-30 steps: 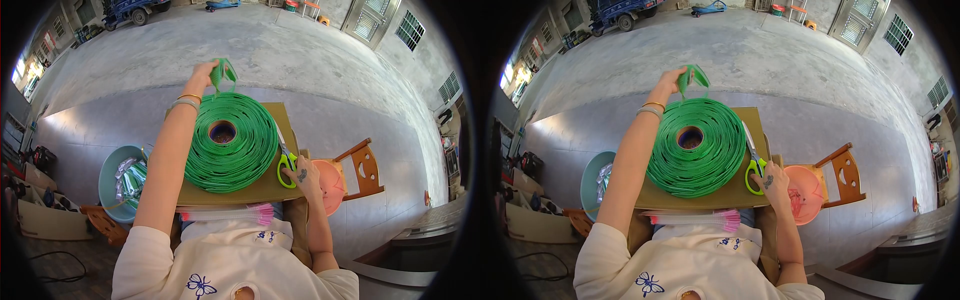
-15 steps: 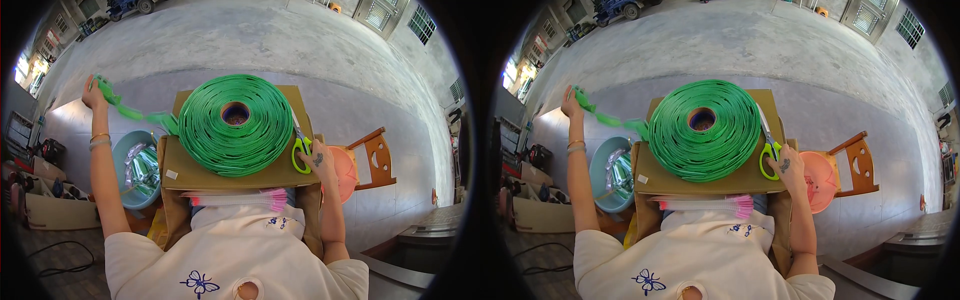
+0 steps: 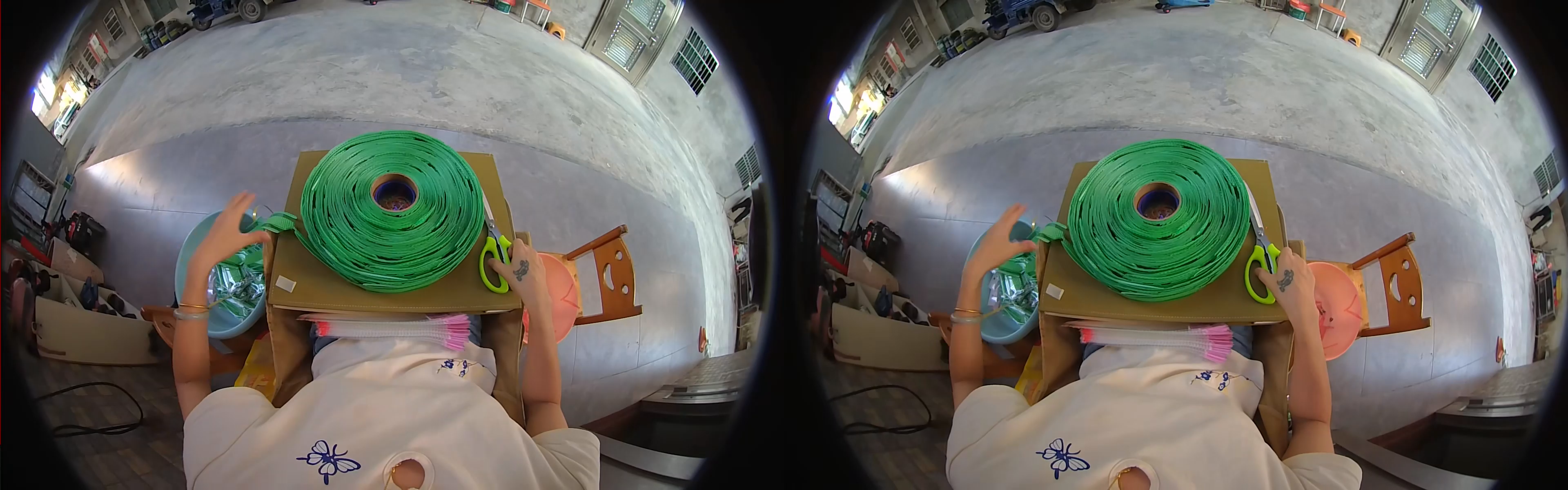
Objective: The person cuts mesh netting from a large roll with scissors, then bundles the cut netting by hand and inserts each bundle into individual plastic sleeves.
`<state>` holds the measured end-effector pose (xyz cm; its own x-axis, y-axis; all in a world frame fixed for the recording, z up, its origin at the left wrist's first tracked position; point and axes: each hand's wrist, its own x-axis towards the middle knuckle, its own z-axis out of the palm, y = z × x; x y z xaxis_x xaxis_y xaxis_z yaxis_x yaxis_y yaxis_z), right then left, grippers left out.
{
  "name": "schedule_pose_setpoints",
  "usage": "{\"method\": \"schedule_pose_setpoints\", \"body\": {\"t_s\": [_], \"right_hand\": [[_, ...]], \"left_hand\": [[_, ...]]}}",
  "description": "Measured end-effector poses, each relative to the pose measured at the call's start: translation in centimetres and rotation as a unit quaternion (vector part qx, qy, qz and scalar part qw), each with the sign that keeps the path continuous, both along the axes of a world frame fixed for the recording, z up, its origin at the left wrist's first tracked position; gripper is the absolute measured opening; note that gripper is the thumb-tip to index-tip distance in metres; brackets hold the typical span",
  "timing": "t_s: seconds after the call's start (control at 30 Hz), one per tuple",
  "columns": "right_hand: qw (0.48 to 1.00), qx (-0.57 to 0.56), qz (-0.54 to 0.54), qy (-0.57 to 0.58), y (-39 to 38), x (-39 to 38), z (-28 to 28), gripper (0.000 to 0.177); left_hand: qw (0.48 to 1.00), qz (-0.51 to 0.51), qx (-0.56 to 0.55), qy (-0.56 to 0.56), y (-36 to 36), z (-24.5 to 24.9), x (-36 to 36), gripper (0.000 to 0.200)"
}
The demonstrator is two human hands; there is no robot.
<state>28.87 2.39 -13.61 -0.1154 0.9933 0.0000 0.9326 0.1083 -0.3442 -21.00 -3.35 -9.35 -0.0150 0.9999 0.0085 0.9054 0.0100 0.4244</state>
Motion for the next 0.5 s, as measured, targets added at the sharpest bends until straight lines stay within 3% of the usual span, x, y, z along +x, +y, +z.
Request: {"method": "schedule_pose_setpoints", "body": {"t_s": [0.13,0.23,0.5], "right_hand": [[1.000,0.001,0.002,0.002,0.0,0.1,-0.2,0.044],[1.000,0.011,-0.001,0.008,0.0,0.2,-0.3,0.044],[1.000,0.007,0.006,0.008,0.0,0.3,-0.3,0.045]], "left_hand": [[0.979,-0.174,-0.058,0.089,1.8,-1.6,4.4,0.065],[0.962,-0.212,-0.135,0.110,1.5,-1.3,6.6,0.054],[0.951,-0.306,0.032,-0.018,-3.5,-1.9,13.7,0.019]]}}
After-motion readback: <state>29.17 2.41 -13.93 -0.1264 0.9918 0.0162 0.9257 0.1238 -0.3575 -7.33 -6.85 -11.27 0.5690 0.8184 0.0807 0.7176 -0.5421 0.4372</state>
